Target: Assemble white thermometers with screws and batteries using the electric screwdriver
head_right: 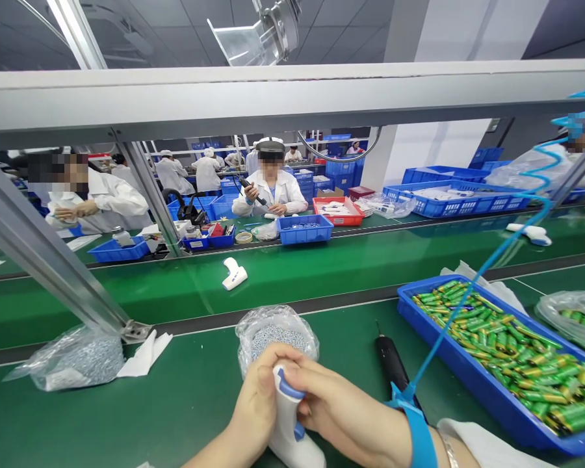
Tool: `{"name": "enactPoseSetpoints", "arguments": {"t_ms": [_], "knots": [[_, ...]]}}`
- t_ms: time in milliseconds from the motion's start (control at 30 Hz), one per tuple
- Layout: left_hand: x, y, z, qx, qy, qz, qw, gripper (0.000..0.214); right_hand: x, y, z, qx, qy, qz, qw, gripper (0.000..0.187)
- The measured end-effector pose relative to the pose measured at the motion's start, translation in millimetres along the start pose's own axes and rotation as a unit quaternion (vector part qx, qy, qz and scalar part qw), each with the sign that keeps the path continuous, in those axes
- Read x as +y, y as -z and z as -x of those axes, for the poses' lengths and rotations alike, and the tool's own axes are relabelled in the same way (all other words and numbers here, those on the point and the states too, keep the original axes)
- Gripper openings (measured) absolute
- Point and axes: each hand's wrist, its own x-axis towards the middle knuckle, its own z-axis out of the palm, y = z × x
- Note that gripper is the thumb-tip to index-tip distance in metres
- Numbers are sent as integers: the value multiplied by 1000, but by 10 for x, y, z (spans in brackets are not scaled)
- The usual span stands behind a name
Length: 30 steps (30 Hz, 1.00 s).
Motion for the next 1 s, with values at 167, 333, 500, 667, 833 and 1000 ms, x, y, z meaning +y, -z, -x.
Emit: {"name": "enactPoseSetpoints", "arguments": {"t_ms": [167, 333, 500, 667, 833, 1000], "knots": [[19, -5, 1, 6, 16, -16, 1000, 65, 49, 55, 1, -90, 12, -115, 989, 38], [-3, -8, 31, 38, 23, -72, 996, 71, 125, 103, -2, -65, 54, -25, 996, 46], [-49, -31, -19, 43, 93, -81, 991, 83, 121, 132, 1, 47, 58, 260, 963, 69], [-123, -22, -224, 69, 122, 5, 990, 80, -116, 304, -133, 75, 225, 603, 762, 41], [-209, 261, -409, 132, 50, -137, 980, 70, -541, 901, -528, 186, 216, 560, 778, 37], [-398, 626, -529, 76, -74, -425, 899, 39, -769, 1383, -701, 286, 206, 537, 766, 31]]}}
